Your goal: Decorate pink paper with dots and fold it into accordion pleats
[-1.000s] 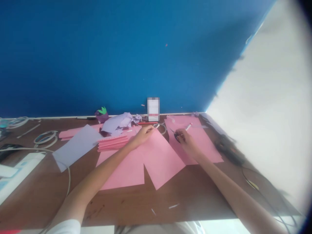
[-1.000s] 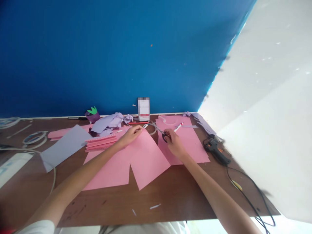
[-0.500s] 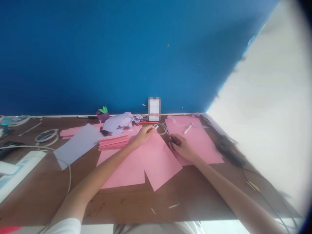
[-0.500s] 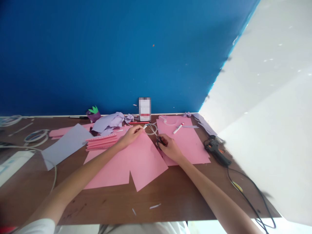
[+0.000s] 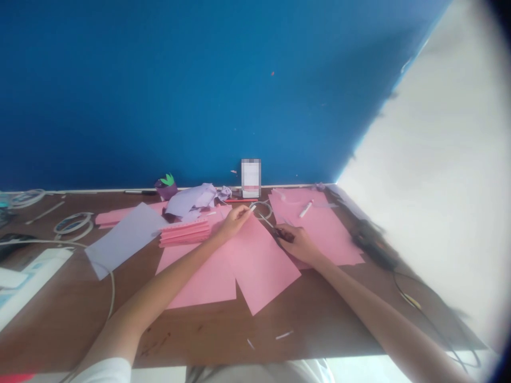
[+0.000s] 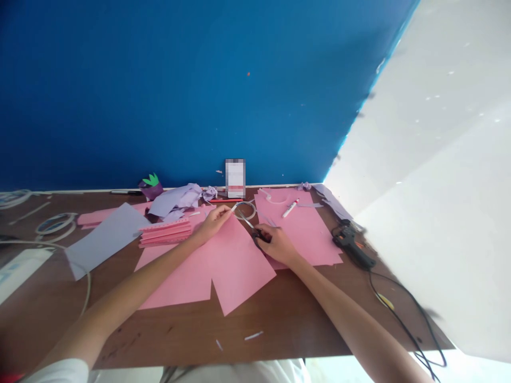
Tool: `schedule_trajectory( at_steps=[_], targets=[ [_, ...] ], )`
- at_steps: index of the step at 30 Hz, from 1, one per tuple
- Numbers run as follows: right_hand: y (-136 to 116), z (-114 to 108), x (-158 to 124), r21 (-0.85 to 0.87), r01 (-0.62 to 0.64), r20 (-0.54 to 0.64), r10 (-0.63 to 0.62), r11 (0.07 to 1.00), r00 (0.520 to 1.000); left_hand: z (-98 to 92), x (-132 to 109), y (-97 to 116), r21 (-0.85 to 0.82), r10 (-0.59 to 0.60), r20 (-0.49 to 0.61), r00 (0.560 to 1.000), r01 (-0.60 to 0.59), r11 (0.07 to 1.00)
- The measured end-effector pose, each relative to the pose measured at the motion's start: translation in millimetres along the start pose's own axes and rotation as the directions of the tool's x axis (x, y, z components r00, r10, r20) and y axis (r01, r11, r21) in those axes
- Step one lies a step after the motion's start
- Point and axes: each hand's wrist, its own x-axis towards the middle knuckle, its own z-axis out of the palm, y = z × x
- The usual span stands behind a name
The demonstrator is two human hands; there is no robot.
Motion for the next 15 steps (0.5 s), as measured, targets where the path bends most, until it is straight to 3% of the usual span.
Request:
schedule_trajectory(
  at_steps=[15],
  targets=[
    [-1.0, -1.5, 1.6, 0.072, -0.013, 0.053, 0.009, 0.997, 0.999, -0.5, 0.1, -0.6, -0.022, -0.048, 0.028, 0.998, 0.049, 0.999]
  ],
)
